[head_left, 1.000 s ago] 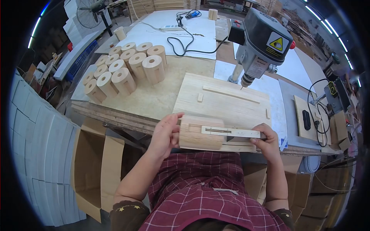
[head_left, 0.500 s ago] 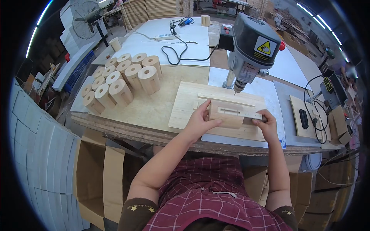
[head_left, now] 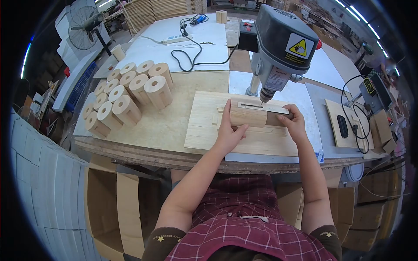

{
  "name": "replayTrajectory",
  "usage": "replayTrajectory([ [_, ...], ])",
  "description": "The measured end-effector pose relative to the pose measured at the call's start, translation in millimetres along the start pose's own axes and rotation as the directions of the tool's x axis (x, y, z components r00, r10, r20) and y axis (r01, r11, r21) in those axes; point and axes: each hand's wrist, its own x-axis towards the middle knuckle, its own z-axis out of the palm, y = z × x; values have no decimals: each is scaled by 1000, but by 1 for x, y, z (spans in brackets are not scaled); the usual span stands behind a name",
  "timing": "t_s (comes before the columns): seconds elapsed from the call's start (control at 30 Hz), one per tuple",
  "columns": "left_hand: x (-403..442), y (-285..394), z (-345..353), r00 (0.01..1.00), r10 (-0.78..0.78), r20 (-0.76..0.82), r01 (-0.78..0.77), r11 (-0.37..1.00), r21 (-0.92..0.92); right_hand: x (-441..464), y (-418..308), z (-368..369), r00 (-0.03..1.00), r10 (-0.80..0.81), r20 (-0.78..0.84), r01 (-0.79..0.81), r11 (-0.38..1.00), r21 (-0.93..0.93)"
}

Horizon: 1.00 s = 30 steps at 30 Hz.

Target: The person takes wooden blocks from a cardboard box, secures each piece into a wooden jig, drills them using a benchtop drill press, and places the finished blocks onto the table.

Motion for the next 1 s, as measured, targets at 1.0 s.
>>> replayTrajectory([
  [1.0, 4, -9, 7, 997, 78, -6, -78, 997, -13, 60, -200, -21, 810, -573, -127, 151, 411, -899],
])
